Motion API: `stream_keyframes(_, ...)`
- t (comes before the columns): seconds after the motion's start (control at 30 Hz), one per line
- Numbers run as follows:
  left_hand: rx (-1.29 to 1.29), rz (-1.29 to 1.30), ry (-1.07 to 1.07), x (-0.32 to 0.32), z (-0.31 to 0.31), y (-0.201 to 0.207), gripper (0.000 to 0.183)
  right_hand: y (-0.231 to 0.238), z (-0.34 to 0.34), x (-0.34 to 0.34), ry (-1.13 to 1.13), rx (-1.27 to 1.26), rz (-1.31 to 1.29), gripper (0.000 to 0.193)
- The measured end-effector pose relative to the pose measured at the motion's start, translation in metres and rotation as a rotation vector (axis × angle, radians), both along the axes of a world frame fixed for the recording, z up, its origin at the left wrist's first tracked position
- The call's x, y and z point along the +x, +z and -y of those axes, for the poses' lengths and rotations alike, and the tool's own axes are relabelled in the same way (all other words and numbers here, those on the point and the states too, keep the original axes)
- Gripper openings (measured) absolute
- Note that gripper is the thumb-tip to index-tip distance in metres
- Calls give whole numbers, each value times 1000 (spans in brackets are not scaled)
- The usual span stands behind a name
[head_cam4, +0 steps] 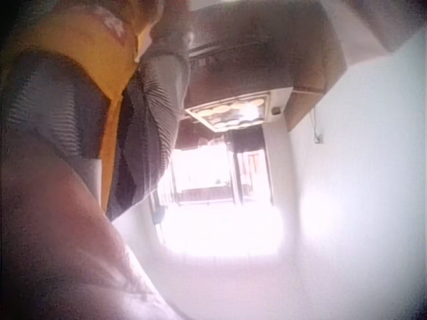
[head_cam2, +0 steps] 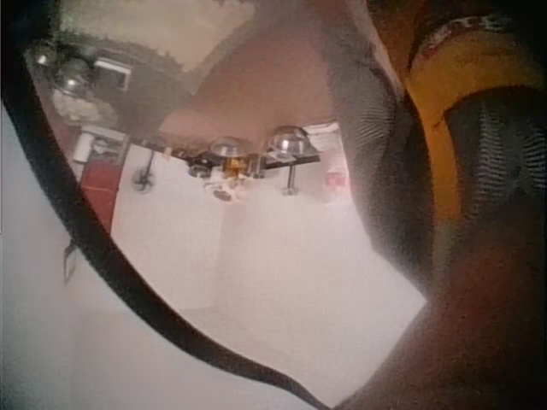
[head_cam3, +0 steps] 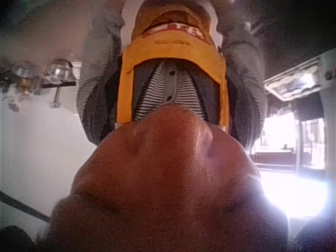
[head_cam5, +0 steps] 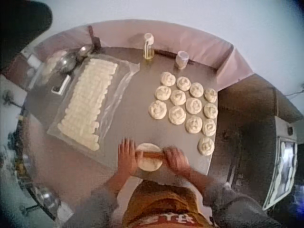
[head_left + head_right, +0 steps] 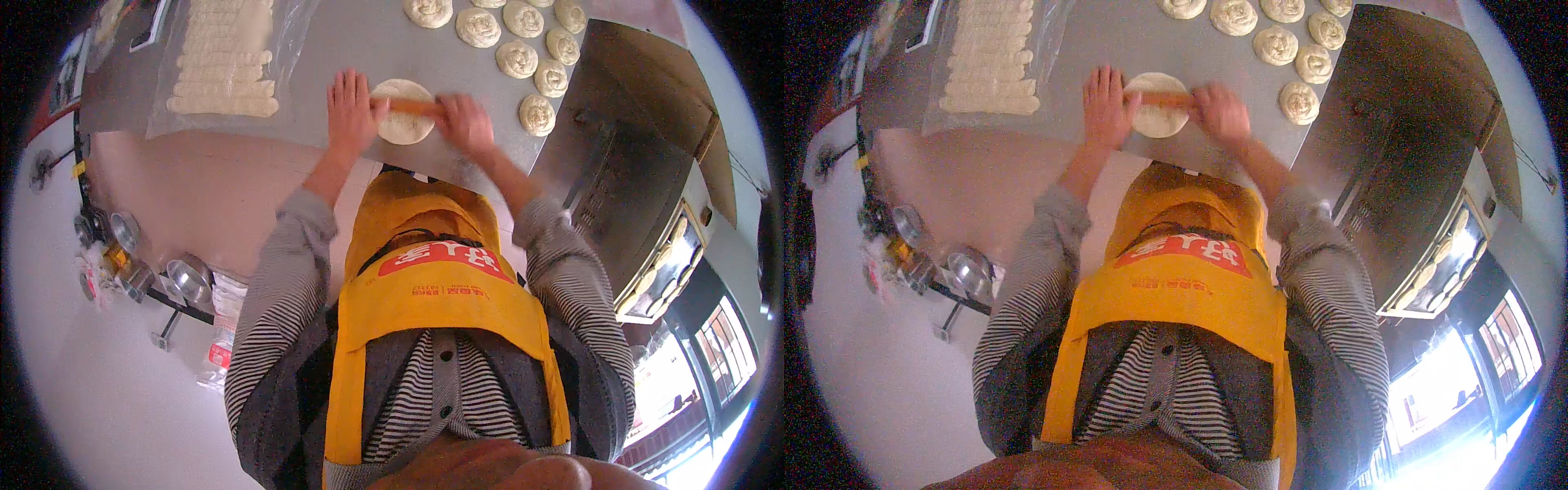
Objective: The person flips cooking flatbreads on a griddle using a metal spatula, then moves to a prep table to roll dough balls into flat rounds with a rolling pin and places them on the griddle. The person repeats this cycle of rolling and placing dough while managing the cooking flatbreads.
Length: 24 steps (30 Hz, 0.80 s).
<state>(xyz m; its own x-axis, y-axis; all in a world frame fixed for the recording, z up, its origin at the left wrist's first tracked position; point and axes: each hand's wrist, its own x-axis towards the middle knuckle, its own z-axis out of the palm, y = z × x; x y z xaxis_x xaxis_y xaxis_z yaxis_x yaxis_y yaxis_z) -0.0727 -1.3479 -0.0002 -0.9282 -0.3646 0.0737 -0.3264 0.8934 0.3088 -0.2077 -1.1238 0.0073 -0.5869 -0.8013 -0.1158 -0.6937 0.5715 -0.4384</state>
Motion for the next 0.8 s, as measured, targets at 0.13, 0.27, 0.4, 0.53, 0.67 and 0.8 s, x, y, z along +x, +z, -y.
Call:
stream_keyframes(0.13,56,5,-39,62,-31,13,75,7,-29,51,29,-142,-93,57)
stream_keyframes(0.27,-75,15,41,-8,-6,5,73,9,6,7,2,-197,-213,62)
stream_keyframes(0.4,-101,-15,72,-67,21,-5,68,2,18,-41,127,-202,-201,58)
stream_keyframes(0.53,-113,-1,-26,-59,26,-12,67,-3,16,-41,135,-148,-167,47)
stream_keyframes(0.67,-42,-76,51,-80,34,-14,67,14,29,-44,23,-14,-10,34)
stream_keyframes(0.8,-64,1,-42,-56,20,2,70,-7,0,-5,-43,-151,-59,40)
